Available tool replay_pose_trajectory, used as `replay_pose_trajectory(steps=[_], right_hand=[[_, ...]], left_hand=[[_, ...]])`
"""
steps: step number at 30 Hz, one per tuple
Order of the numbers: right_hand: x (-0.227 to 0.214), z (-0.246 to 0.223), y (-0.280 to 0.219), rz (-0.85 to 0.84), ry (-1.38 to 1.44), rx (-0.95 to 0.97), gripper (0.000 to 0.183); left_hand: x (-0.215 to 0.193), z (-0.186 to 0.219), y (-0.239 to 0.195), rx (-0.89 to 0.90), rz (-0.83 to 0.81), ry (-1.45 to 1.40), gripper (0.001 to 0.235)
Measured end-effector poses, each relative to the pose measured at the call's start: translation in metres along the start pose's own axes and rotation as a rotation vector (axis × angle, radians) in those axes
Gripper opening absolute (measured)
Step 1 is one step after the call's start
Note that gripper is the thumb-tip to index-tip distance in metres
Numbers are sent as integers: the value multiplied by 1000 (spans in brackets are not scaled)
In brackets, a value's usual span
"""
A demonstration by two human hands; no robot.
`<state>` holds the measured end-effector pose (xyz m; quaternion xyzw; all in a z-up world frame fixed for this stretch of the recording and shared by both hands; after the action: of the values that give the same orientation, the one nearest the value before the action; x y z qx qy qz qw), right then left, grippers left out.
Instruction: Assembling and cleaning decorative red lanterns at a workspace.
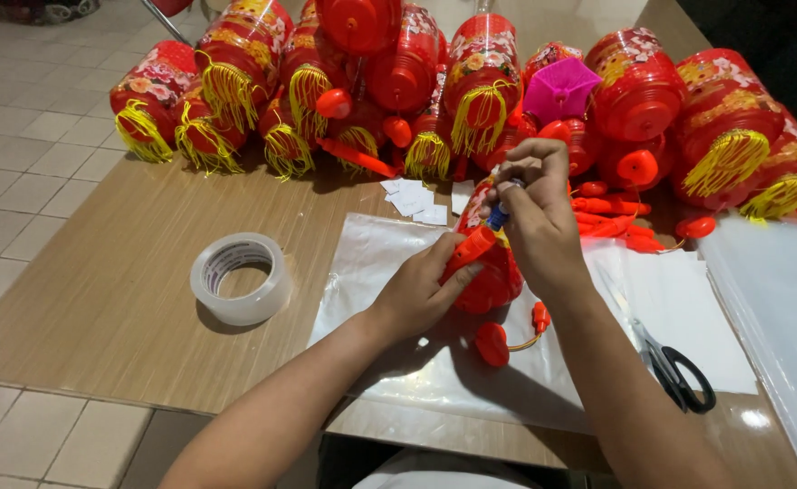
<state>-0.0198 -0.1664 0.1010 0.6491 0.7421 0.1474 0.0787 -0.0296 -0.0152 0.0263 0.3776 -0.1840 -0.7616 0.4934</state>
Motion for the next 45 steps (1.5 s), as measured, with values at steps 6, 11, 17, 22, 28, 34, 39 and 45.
replay_pose_trajectory(steps=[6,11,17,22,28,34,39,45], right_hand=[[3,10,-3,79,-136,-204,27],[19,6,-13,127,-186,-286,26],[24,14,-15,96,-228,-291,25],[13,-6,-14,126,-271,-307,31],[-4,17,-32,-138,-259,43,49],[-28,14,-56,-193,-78,117,33],[-85,-30,-62,-135,-82,-3,14],[-136,-8,-48,125,33,59,18]], left_hand=[[0,1,0,22,19,-15,25],[2,-4,-2,17,46,-35,22],[3,-9,-1,2,95,-86,17],[-1,1,1,15,125,-111,22],[10,-7,-6,67,205,-191,41],[32,4,-9,139,146,-142,56],[43,33,-8,537,197,-27,43],[114,25,2,291,-348,569,35]])
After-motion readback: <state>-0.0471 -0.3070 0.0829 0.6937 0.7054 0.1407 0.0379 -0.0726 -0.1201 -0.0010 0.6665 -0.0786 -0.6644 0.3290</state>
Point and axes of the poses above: each hand's wrist, its own y-axis towards the middle knuckle, its own x-axis out of the palm, z = x × y, the point moved 1 cm from there along y, towards the middle knuckle, and after that the axes turned 13 degrees about x, right-handed, at the moved point
